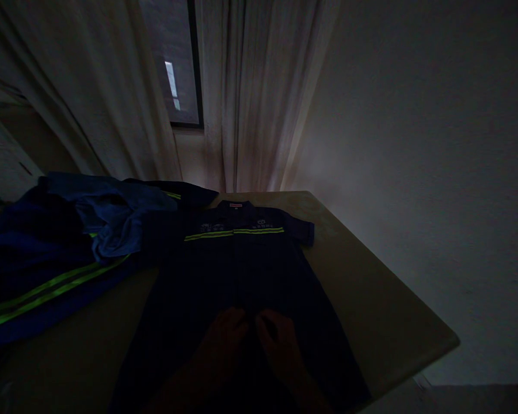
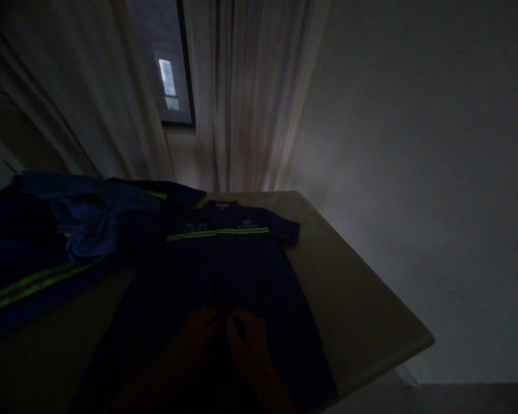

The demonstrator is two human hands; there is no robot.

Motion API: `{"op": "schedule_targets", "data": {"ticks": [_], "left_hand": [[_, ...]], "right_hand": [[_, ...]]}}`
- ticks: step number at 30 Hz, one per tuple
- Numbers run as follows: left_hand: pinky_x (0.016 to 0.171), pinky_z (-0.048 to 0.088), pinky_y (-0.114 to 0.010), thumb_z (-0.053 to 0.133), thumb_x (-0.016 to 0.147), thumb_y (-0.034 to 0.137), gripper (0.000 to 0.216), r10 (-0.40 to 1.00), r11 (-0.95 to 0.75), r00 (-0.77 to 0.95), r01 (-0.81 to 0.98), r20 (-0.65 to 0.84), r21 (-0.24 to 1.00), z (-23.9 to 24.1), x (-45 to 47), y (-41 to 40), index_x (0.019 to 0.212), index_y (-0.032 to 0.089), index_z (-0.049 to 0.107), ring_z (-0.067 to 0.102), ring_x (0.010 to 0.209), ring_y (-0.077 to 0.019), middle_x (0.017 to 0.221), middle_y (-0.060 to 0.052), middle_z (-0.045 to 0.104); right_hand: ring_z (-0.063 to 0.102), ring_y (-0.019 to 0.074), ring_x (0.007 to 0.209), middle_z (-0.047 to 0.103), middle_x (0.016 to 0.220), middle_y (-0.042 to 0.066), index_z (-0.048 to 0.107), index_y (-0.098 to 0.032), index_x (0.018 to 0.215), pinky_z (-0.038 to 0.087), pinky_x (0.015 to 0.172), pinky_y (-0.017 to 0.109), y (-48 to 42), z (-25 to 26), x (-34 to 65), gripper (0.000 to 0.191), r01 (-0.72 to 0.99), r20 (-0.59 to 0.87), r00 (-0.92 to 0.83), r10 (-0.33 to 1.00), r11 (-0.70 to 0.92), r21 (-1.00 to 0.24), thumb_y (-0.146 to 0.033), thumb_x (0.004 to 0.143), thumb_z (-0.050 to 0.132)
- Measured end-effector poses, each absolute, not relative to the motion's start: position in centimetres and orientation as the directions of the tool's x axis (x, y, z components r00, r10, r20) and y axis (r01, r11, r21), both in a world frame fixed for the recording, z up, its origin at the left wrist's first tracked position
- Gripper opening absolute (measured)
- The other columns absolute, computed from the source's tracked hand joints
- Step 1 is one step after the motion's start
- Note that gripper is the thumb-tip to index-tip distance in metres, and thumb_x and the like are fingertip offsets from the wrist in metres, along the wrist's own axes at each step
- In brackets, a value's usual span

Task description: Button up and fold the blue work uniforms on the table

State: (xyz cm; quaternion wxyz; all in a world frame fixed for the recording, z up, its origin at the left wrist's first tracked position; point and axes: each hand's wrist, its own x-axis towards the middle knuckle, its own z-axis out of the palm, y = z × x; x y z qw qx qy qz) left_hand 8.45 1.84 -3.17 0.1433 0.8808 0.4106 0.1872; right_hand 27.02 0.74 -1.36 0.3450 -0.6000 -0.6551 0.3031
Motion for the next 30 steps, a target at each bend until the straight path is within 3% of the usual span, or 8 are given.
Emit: {"op": "schedule_targets", "data": {"ticks": [5, 8, 13, 18, 25, 27, 30], "left_hand": [[0.094, 0.053, -0.045, 0.061, 0.076, 0.009, 0.037, 0.81, -0.577, 0.54, 0.661, 0.231, 0.48, -3.9, 7.9, 1.6, 0.11, 0.025, 0.064, 0.064, 0.107, -0.0274, 0.118, -0.008, 0.068], [0.093, 0.053, -0.044, 0.06, 0.077, 0.009, 0.03, 0.815, -0.571, 0.53, 0.663, 0.236, 0.484, -3.9, 8.1, 1.4, 0.102, 0.023, 0.064, 0.065, 0.1, -0.0256, 0.107, -0.007, 0.07], [0.09, 0.052, -0.042, 0.062, 0.077, 0.011, 0.027, 0.833, -0.547, 0.495, 0.665, 0.248, 0.509, -3.6, 8.4, 1.2, 0.1, 0.025, 0.061, 0.065, 0.096, -0.0241, 0.102, -0.005, 0.07], [0.086, 0.051, -0.039, 0.061, 0.077, 0.008, 0.027, 0.829, -0.556, 0.497, 0.681, 0.257, 0.476, -3.4, 8.7, 1.2, 0.099, 0.024, 0.06, 0.065, 0.092, -0.0225, 0.1, -0.004, 0.07], [0.086, 0.052, -0.04, 0.062, 0.079, 0.009, 0.025, 0.826, -0.564, 0.489, 0.697, 0.281, 0.444, -3.0, 8.6, 0.9, 0.102, 0.021, 0.061, 0.066, 0.094, -0.0237, 0.102, -0.005, 0.071], [0.087, 0.051, -0.04, 0.063, 0.078, 0.008, 0.028, 0.821, -0.57, 0.507, 0.69, 0.263, 0.446, -2.8, 8.4, 0.9, 0.103, 0.022, 0.062, 0.066, 0.095, -0.024, 0.103, -0.005, 0.071], [0.087, 0.051, -0.039, 0.062, 0.08, 0.008, 0.026, 0.809, -0.578, 0.547, 0.679, 0.214, 0.453, -2.5, 8.2, 1.0, 0.102, 0.022, 0.062, 0.066, 0.093, -0.0229, 0.102, -0.003, 0.072]], "right_hand": [[0.066, 0.0176, 0.072, 0.071, 0.079, 0.002, 0.068, -0.022, 0.082, 0.048, 0.069, 0.027, 0.7, -0.5, 27.2, 0.022, 0.622, 0.075, -0.13, 0.989, 0.14, -0.77, -0.029, 0.096, 0.052], [0.069, 0.0205, 0.085, 0.074, 0.094, 0.004, 0.073, -0.024, 0.094, 0.051, 0.079, 0.029, -0.2, -0.4, 27.8, 0.016, 0.65, 0.072, -0.232, 0.97, 0.209, -0.731, -0.021, 0.09, 0.058], [0.071, 0.0215, 0.095, 0.075, 0.107, 0.005, 0.073, -0.031, 0.117, 0.054, 0.086, 0.031, -2.1, -1.8, 28.8, 0.033, 0.706, 0.11, -0.294, 0.949, 0.294, -0.644, -0.015, 0.092, 0.059], [0.069, 0.0167, 0.081, 0.072, 0.092, 0.003, 0.071, -0.026, 0.097, 0.054, 0.075, 0.025, -2.0, -2.5, 28.7, 0.019, 0.729, 0.249, -0.291, 0.924, 0.382, -0.568, -0.017, 0.097, 0.055], [0.068, 0.0166, 0.073, 0.07, 0.088, 0.003, 0.066, -0.026, 0.096, 0.052, 0.068, 0.025, -2.6, -3.1, 28.2, 0.018, 0.791, 0.417, -0.277, 0.865, 0.452, -0.412, -0.018, 0.096, 0.05], [0.069, 0.0176, 0.075, 0.07, 0.087, 0.003, 0.066, -0.026, 0.097, 0.052, 0.069, 0.025, -2.6, -3.1, 28.3, 0.018, 0.785, 0.4, -0.295, 0.868, 0.459, -0.416, -0.016, 0.093, 0.051], [0.07, 0.0179, 0.079, 0.073, 0.091, 0.003, 0.066, -0.026, 0.099, 0.052, 0.073, 0.026, -2.3, -2.8, 28.5, 0.02, 0.726, 0.314, -0.308, 0.898, 0.435, -0.533, -0.015, 0.09, 0.053]]}}
